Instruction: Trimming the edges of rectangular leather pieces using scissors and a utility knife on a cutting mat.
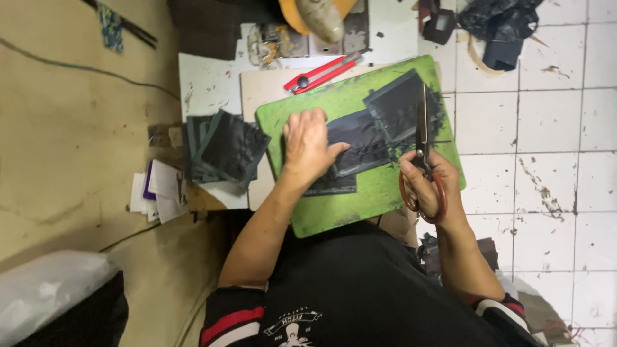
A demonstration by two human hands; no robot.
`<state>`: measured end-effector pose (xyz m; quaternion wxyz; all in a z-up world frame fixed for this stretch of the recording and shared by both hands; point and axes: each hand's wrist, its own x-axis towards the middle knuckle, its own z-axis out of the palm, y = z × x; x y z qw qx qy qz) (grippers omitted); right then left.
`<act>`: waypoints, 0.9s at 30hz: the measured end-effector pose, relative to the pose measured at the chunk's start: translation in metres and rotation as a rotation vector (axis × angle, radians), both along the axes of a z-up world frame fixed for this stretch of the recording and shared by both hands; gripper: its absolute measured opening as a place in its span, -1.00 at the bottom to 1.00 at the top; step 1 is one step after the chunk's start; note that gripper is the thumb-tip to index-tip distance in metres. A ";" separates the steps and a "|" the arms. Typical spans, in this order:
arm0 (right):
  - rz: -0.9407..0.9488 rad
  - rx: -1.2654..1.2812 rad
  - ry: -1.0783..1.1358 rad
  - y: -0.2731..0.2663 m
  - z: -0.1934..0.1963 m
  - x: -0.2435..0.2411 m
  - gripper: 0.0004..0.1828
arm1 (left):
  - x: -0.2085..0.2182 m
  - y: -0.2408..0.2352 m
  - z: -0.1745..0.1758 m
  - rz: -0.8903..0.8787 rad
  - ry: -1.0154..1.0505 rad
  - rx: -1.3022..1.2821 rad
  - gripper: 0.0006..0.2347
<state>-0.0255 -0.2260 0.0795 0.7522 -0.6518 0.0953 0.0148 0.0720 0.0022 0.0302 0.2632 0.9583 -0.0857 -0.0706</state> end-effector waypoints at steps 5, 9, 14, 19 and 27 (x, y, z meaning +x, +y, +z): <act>-0.024 -0.041 -0.024 -0.017 -0.014 0.005 -0.82 | 0.006 -0.001 -0.007 -0.031 0.090 -0.014 -0.54; -0.022 -0.080 -0.010 -0.012 0.002 0.008 -0.83 | -0.011 -0.001 0.037 0.060 0.144 -0.267 -0.73; 0.012 -0.189 -0.088 -0.009 -0.026 0.020 -0.81 | -0.027 0.019 0.079 0.216 0.129 -0.542 -0.78; 0.045 -0.372 -0.122 0.012 -0.030 0.041 -0.66 | -0.036 0.037 0.047 0.364 0.250 -0.925 -0.74; 0.103 -0.165 -0.021 0.009 -0.050 0.060 -0.73 | -0.042 0.036 -0.049 0.534 0.250 -1.417 -0.77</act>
